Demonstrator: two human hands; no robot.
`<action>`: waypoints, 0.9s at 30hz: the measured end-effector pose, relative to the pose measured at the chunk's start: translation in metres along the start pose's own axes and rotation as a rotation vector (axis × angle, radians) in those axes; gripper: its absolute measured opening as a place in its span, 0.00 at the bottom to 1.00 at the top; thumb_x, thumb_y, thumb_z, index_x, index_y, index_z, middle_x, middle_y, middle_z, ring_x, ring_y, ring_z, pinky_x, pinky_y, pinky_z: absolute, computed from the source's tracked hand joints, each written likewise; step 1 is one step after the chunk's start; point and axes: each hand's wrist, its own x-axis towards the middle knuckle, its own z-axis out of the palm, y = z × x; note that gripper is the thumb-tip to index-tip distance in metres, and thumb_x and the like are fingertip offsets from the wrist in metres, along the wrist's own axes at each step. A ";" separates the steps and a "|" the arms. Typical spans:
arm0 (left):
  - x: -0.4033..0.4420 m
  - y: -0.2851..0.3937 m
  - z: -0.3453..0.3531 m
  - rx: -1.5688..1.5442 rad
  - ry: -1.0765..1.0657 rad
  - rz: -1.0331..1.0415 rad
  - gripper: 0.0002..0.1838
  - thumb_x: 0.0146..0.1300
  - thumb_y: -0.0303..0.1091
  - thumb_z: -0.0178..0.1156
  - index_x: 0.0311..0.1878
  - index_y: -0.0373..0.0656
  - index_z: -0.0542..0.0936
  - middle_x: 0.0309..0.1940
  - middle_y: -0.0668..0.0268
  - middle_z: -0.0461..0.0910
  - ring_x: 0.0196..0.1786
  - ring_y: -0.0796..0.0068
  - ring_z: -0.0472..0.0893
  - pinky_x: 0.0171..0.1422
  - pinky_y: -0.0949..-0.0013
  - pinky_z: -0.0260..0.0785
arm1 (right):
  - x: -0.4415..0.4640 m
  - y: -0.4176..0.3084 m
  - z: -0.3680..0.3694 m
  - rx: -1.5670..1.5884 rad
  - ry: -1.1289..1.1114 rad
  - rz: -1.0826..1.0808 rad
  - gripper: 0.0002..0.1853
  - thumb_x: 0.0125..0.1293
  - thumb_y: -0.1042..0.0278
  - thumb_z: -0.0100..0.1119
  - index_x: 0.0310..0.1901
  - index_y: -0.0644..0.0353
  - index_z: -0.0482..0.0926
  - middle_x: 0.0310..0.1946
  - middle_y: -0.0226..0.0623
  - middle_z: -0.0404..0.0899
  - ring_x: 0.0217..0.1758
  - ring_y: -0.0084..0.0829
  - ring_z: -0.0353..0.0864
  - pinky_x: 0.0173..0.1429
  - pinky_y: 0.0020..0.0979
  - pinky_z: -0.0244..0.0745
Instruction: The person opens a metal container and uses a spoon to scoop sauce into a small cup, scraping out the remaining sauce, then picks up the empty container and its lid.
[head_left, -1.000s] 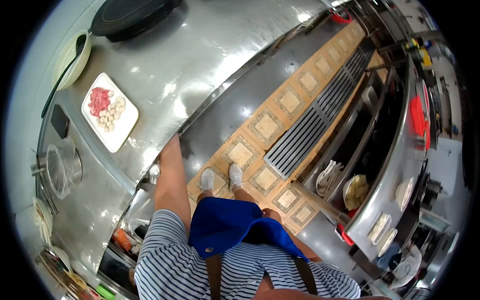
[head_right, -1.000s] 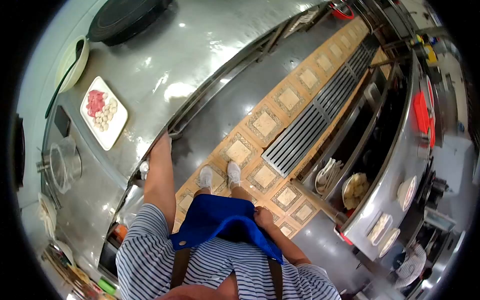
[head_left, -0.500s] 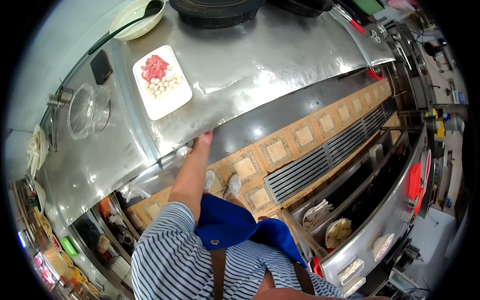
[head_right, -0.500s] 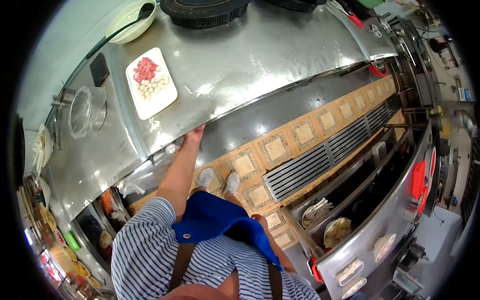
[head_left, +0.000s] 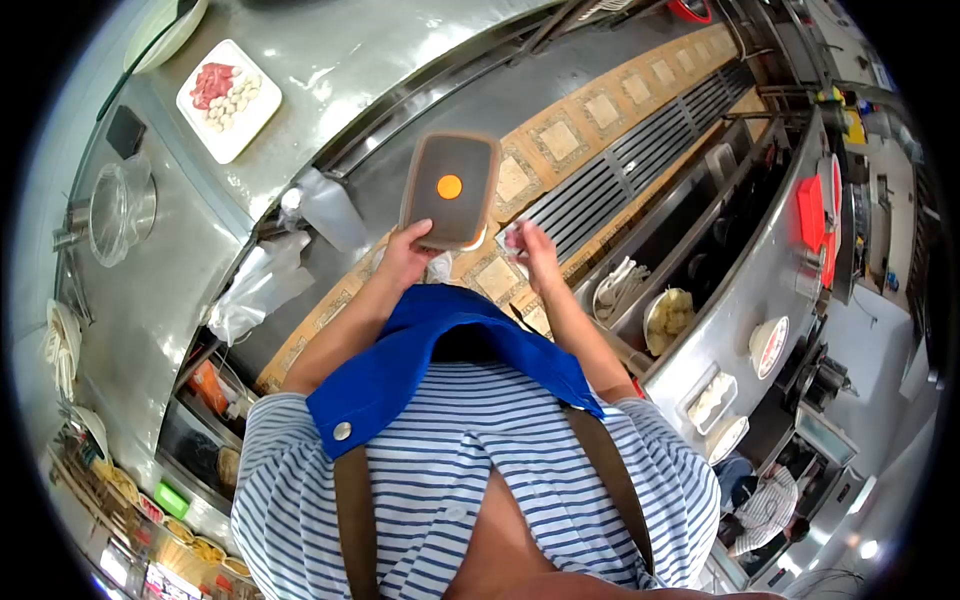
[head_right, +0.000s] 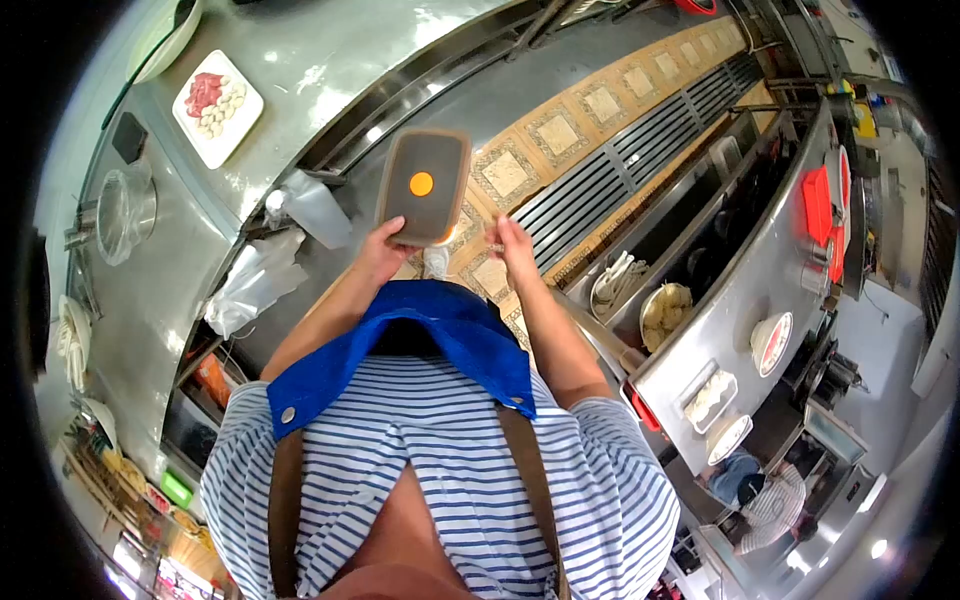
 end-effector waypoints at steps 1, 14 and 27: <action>-0.014 -0.003 0.008 0.005 -0.001 -0.004 0.25 0.58 0.36 0.56 0.57 0.37 0.67 0.53 0.57 0.71 0.57 0.60 0.70 0.62 0.55 0.61 | -0.009 -0.023 0.008 0.130 -0.033 -0.058 0.26 0.63 0.46 0.51 0.55 0.57 0.70 0.41 0.31 0.76 0.41 0.22 0.73 0.39 0.25 0.69; -0.168 0.036 0.002 -0.034 0.069 0.634 0.29 0.53 0.27 0.61 0.59 0.40 0.64 0.50 0.62 0.73 0.54 0.69 0.72 0.60 0.64 0.64 | -0.093 -0.095 0.173 -0.312 -0.466 -0.760 0.30 0.56 0.67 0.62 0.60 0.66 0.63 0.50 0.43 0.68 0.49 0.31 0.72 0.43 0.26 0.73; -0.345 0.101 -0.171 -0.390 0.321 1.050 0.29 0.56 0.35 0.62 0.57 0.44 0.60 0.50 0.62 0.71 0.53 0.65 0.73 0.54 0.55 0.66 | -0.190 -0.006 0.481 -0.614 -0.788 -1.037 0.27 0.57 0.66 0.59 0.57 0.66 0.66 0.46 0.48 0.72 0.48 0.39 0.74 0.51 0.33 0.70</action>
